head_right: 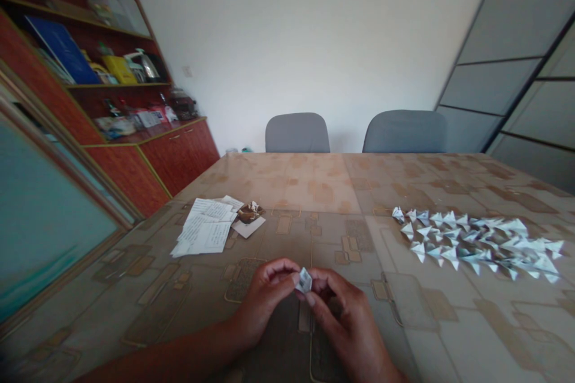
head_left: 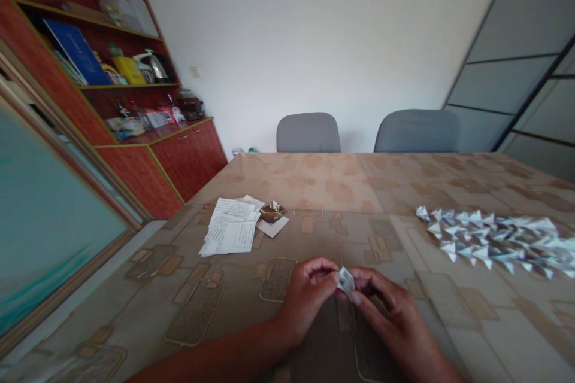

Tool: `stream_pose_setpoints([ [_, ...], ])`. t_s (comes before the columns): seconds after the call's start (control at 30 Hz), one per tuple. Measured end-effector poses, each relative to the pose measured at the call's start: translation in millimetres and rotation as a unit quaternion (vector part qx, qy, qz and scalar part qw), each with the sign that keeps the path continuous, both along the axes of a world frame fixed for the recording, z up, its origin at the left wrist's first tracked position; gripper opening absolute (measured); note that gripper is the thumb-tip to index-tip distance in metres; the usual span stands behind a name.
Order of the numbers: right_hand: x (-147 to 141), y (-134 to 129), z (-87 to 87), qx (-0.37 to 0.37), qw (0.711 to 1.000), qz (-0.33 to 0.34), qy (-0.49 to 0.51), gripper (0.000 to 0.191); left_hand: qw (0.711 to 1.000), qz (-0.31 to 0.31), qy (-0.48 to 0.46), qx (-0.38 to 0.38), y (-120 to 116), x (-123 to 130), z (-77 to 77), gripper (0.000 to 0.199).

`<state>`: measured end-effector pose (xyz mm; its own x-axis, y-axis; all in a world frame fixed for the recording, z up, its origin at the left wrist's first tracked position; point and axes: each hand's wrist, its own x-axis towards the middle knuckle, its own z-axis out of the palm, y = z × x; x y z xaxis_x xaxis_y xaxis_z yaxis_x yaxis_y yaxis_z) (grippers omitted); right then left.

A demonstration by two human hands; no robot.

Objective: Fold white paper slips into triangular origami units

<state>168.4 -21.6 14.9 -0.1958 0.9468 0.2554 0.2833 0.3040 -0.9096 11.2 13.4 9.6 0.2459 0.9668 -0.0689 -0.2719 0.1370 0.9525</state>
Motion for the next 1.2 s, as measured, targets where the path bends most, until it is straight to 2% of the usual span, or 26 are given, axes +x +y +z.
stream_pose_setpoints([
  [0.37,2.7,-1.2,2.8,-0.039,0.999,0.006,0.015,0.019,1.0,-0.023,-0.019,-0.007,-0.5,-0.6,-0.5,0.017],
  [0.47,2.6,-1.0,-0.4,-0.032,0.999,0.004,0.019,0.018,0.999,-0.03,-0.018,-0.008,0.5,0.3,-3.4,0.019],
  [0.67,2.2,-1.8,-3.7,-0.002,1.0,0.023,0.008,0.02,1.0,-0.002,0.002,0.022,0.2,1.3,-6.8,0.016],
  [0.93,0.4,-1.7,2.3,-0.016,0.999,0.027,0.021,0.019,1.0,-0.006,-0.011,-0.011,-1.8,-0.3,0.7,0.017],
  [1.2,1.4,-2.3,0.5,-0.031,0.999,0.027,0.029,0.02,0.999,-0.01,-0.021,-0.027,-3.2,0.1,3.9,0.017],
])
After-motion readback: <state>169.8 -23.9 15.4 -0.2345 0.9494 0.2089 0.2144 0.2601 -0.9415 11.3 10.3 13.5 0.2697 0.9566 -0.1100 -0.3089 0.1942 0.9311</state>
